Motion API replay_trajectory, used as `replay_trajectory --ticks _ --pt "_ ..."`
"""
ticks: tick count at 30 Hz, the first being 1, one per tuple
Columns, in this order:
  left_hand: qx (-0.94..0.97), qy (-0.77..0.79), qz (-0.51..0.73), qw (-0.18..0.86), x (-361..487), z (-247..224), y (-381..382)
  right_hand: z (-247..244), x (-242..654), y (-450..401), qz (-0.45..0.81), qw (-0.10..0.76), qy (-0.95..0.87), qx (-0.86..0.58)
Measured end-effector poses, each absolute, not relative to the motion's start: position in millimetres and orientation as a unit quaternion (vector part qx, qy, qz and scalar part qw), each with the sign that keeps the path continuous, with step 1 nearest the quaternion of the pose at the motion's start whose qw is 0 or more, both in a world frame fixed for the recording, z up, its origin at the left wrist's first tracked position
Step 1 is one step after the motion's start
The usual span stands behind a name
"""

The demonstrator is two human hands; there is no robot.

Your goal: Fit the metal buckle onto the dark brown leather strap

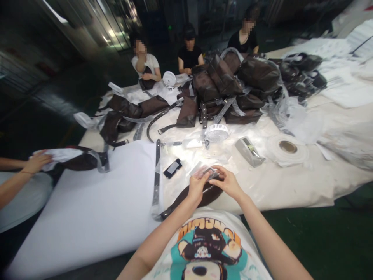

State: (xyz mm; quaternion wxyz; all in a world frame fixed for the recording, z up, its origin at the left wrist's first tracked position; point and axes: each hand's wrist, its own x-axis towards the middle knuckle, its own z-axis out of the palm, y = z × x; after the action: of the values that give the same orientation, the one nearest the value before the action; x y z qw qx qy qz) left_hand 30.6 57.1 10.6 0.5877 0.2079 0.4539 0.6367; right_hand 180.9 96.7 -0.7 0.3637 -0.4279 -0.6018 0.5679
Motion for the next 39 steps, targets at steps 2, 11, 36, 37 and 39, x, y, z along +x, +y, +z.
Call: replay_trajectory --ticks 2,11,36,37,39 --pt "0.192 0.466 0.648 0.571 28 5 61 -7 189 98 0.511 0.35 -0.656 -0.431" --pt "0.199 0.423 0.65 0.599 25 6 70 -12 206 94 0.447 0.353 -0.673 -0.472" --pt "0.251 0.41 0.568 0.668 27 2 63 4 173 77 0.403 0.431 -0.646 -0.486" --pt "0.262 0.412 0.562 0.668 29 0 61 2 173 77 0.407 0.434 -0.638 -0.49" --pt "0.288 0.417 0.544 0.67 31 -2 59 1 175 76 0.425 0.435 -0.621 -0.494"
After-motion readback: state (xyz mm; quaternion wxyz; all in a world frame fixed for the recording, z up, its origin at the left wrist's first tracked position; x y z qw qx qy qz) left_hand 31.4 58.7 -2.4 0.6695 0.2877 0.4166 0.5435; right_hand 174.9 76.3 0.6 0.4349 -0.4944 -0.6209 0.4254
